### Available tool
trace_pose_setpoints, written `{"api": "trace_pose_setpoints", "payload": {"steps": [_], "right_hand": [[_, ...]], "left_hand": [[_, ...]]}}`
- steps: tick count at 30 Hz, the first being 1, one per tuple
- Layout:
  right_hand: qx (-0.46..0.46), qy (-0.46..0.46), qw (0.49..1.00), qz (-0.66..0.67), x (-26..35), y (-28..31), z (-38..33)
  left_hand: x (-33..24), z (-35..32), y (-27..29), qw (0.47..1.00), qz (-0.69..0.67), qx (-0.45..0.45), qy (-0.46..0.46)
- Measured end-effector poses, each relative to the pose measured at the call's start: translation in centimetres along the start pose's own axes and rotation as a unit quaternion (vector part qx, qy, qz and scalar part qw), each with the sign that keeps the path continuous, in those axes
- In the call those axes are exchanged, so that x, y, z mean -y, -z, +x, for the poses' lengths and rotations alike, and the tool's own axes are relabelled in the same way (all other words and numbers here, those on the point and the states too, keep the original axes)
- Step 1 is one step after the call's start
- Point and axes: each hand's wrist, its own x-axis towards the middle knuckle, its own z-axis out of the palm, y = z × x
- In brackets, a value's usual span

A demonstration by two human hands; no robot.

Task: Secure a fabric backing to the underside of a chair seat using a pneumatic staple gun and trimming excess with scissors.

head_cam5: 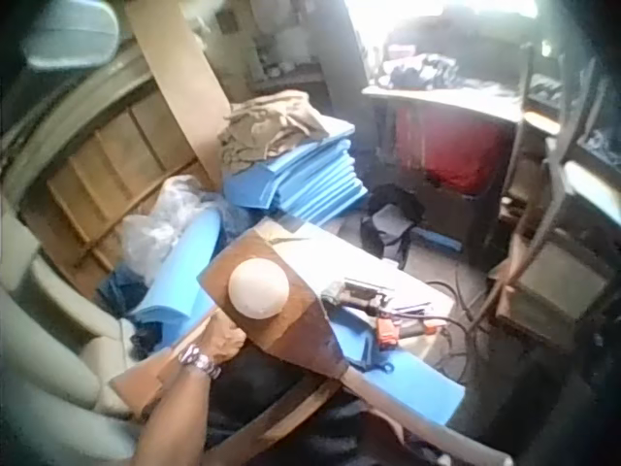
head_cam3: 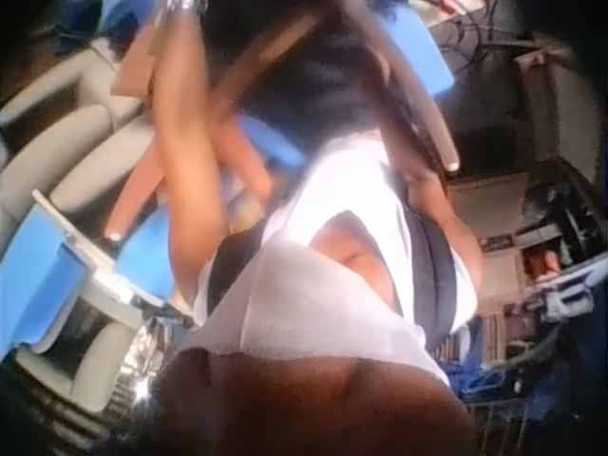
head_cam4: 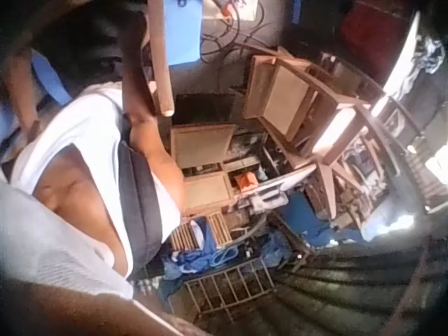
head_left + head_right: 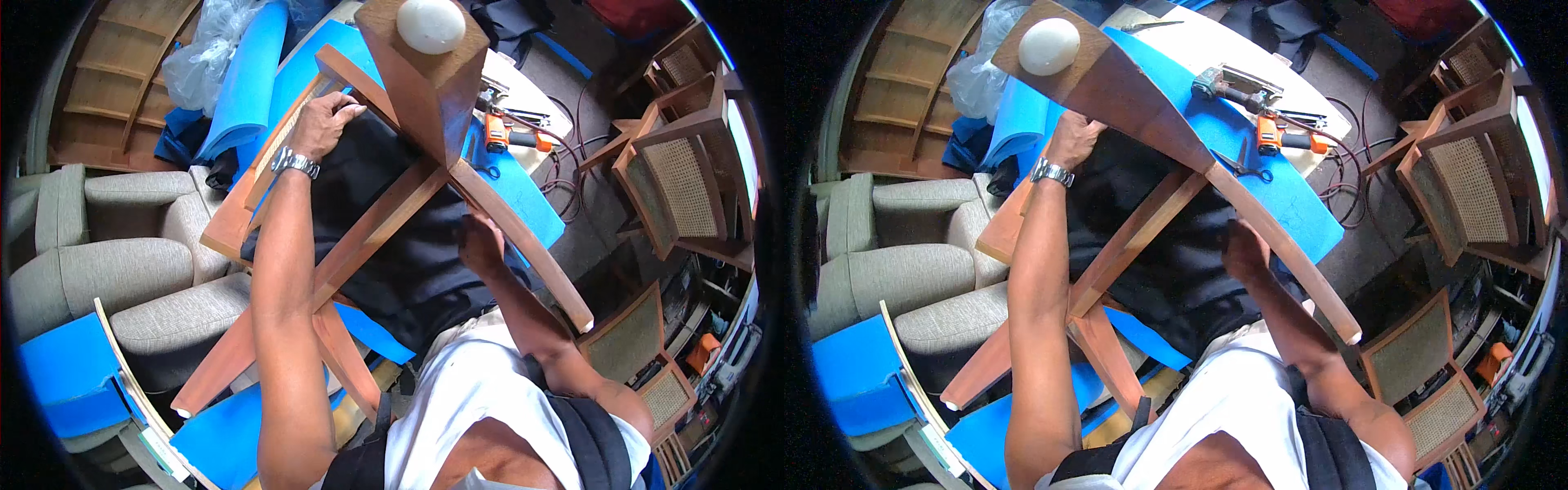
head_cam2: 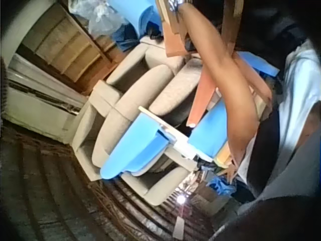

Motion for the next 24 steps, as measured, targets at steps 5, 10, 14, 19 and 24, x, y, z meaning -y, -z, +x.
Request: {"api": "trace_pose_setpoints", "payload": {"steps": [5, 10, 14, 19, 24], "right_hand": [[-0.219, 0.141, 0.907, 0.330, 9.9, 6.6, 0.0], [-0.271, 0.158, 0.901, 0.298, 14.3, 10.8, 6.1], [-0.288, 0.236, 0.892, 0.257, 14.7, 9.6, 8.0], [-0.189, 0.148, 0.901, 0.361, 15.2, 9.2, 7.1], [-0.197, 0.150, 0.909, 0.335, 15.2, 8.9, 7.0]], "left_hand": [[0.2, -2.8, 0.9, 0.991, -0.099, 0.000, -0.087], [-0.5, -5.4, 1.3, 0.975, -0.191, 0.090, -0.070], [-1.3, -6.7, 1.7, 0.964, -0.219, 0.115, -0.096], [-0.4, -7.9, 0.1, 0.971, -0.210, 0.013, -0.117], [-0.1, -13.6, -3.7, 0.859, 0.077, -0.439, -0.252]]}}
